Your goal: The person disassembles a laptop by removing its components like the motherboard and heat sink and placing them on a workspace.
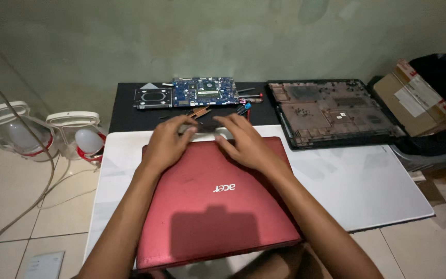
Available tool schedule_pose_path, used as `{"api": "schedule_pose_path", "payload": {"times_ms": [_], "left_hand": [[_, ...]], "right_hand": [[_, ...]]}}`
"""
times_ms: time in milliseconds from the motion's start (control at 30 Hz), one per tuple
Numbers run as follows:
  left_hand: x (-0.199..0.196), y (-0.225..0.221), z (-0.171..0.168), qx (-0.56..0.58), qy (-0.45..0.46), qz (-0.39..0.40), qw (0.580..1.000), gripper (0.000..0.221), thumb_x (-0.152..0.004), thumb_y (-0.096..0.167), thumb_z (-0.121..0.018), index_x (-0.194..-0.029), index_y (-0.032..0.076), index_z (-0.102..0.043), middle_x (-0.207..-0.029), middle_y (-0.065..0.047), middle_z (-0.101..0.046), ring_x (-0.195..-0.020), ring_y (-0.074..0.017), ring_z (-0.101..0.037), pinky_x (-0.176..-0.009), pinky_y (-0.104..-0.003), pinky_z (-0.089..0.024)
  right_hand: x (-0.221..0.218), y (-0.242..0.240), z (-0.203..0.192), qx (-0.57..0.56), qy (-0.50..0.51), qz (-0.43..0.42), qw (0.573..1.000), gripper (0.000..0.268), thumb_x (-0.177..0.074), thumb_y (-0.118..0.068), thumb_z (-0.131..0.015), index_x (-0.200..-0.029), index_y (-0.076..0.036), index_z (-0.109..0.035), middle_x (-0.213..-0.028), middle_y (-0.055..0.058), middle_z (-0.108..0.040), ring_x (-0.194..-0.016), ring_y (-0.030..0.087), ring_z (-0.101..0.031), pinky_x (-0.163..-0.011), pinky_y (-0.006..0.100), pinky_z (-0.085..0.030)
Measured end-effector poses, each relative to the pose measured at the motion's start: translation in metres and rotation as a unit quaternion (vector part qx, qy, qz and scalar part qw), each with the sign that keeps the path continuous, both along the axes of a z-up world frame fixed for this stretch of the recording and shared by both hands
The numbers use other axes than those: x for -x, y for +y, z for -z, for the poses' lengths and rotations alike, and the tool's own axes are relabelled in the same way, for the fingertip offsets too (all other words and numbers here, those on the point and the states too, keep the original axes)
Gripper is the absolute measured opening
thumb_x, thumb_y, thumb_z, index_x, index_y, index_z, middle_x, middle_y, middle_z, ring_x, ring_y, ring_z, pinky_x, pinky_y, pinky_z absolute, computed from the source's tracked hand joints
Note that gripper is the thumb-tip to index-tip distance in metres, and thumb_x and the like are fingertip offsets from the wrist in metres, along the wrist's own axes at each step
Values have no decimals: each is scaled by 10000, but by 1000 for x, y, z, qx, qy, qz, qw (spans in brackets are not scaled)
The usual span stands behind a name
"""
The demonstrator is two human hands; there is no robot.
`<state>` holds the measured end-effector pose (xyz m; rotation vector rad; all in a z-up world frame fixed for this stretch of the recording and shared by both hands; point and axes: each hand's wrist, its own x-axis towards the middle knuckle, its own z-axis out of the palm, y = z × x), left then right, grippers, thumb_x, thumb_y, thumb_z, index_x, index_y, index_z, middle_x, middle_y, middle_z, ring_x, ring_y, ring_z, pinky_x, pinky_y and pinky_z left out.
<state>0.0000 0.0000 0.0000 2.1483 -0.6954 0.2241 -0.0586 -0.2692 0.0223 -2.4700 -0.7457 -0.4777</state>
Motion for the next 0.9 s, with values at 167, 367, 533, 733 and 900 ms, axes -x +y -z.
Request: {"api": "schedule_pose_path", "payload": {"times_ms": [167, 367, 533, 733, 900], "left_hand": [[-11, -2, 23, -82, 19, -67, 994, 175, -1078, 332, -757, -1229, 255, -802, -1180, -70, -841, -1192, -395, -754, -1012, -595, -536], [-11, 2, 20, -114, 15, -73, 991, 281, -1077, 349, -808, -1313, 200, -833, -1297, -171, -780, -1325, -452, -704, -1147, -621, -525], [2, 1, 18, -108, -3, -57, 992, 276, -1060, 392, -821, -1273, 218, -845, -1261, -157, -770, -1302, -446, -700, -1143, -623, -517], [8, 0, 7, -89, 4, -45, 995, 243, -1066, 376, -823, -1273, 249, -834, -1247, -130, -764, -1308, -411, -710, -1161, -595, -502], [3, -21, 4, -96, 14, 35, 995, 230, -1064, 276, -798, -1253, 149, -829, -1318, -257, -762, -1392, -523, -683, -1203, -641, -518]], "right_hand": [[140, 36, -103, -75, 83, 1, 994, 269, -1142, -220, -688, -1370, -89, -744, -1223, 133, -785, -1142, 377, -705, -1018, 506, -531], [190, 2, -90, -109, 140, 53, 983, 190, -1105, -255, -704, -1122, -141, -855, -1031, 52, -856, -927, 274, -752, -893, 415, -555], [214, -56, -61, -116, 136, 112, 978, 172, -1035, -238, -807, -1141, -122, -877, -997, 125, -887, -901, 359, -822, -889, 474, -613], [178, -127, -46, -95, 106, 147, 979, 228, -965, -220, -911, -1160, -103, -898, -964, 199, -917, -875, 445, -891, -885, 533, -670], [70, -210, -32, -140, 116, 271, 945, 281, -1127, -121, -838, -1328, 75, -840, -1158, 371, -839, -1129, 522, -822, -997, 601, -627]]}}
